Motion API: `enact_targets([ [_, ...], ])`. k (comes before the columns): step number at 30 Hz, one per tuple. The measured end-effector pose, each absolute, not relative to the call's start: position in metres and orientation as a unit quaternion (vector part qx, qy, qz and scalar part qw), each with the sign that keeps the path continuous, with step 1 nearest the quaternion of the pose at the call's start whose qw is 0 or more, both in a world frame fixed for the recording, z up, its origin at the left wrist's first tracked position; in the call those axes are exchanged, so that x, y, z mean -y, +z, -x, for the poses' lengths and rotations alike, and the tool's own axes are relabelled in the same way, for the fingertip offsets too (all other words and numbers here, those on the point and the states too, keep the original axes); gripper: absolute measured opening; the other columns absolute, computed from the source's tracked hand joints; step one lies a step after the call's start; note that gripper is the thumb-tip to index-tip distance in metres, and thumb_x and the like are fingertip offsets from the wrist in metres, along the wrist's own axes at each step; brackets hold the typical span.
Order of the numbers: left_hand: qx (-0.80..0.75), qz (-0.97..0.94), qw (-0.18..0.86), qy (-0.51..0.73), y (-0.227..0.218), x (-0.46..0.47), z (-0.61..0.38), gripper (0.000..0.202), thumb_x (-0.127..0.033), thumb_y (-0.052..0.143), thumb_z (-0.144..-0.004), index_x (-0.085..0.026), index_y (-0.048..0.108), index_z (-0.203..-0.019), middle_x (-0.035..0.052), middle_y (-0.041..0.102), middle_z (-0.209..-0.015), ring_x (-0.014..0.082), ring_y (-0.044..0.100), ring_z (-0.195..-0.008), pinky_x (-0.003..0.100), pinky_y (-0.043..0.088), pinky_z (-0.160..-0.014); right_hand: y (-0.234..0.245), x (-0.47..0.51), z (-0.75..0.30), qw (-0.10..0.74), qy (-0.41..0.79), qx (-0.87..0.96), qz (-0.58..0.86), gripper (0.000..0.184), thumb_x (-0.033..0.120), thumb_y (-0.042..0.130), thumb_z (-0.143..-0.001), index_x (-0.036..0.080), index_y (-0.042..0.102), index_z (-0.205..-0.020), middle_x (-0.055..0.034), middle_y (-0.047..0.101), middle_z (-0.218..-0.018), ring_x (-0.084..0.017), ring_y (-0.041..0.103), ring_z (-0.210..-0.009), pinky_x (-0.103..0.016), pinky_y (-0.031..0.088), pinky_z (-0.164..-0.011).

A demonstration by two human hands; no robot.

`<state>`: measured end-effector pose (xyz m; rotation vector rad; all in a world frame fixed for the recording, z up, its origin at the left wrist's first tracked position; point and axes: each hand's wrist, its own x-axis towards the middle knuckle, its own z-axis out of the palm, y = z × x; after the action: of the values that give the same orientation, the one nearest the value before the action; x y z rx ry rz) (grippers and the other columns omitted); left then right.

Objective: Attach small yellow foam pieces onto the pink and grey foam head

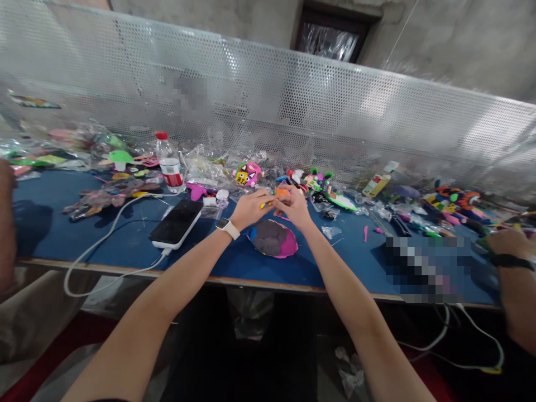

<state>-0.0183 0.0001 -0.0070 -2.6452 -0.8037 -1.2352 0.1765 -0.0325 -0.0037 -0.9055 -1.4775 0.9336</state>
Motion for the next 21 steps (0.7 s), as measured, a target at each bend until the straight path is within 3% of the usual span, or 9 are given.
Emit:
enact_targets([
  [6,0.249,0.870,0.044,-0.423,-0.0062,-0.0017,0.0191,0.032,-0.039,0.053,-0.108,-0.023,0.081,-0.109,0.0059,0.074,-0.100,0.0163,0.071,-0.087,0.025,0.050,-0.071,-0.0066,0.0313,-0.1772,0.535,0.428,0.625,0.373,0.069,0.053,0.093,-0.071,0.027,0.055,-0.122,0.0009,0.078,-0.084,-0.019,0.074,-0.064,-0.031,0.058,-0.062],
  [13,0.260,0.859,0.043,-0.439,-0.0078,-0.0024,0.0188,0.024,-0.037,0.061,-0.104,-0.025,0.080,-0.115,0.0056,0.073,-0.105,0.0166,0.070,-0.089,0.026,0.052,-0.075,-0.0088,0.0267,-0.1792,0.557,0.424,0.611,0.369,0.069,0.050,0.096,-0.067,0.027,0.059,-0.121,0.0004,0.079,-0.086,-0.019,0.074,-0.067,-0.029,0.056,-0.060],
  [21,0.263,0.852,0.032,-0.451,-0.0068,-0.0029,0.0195,0.024,-0.037,0.062,-0.103,-0.023,0.081,-0.101,0.0058,0.073,-0.101,0.0171,0.070,-0.089,0.027,0.052,-0.077,-0.0071,0.0287,-0.1818,0.549,0.438,0.599,0.385,0.062,0.053,0.093,-0.071,0.022,0.068,-0.119,-0.0034,0.081,-0.088,-0.020,0.077,-0.070,-0.029,0.058,-0.062],
])
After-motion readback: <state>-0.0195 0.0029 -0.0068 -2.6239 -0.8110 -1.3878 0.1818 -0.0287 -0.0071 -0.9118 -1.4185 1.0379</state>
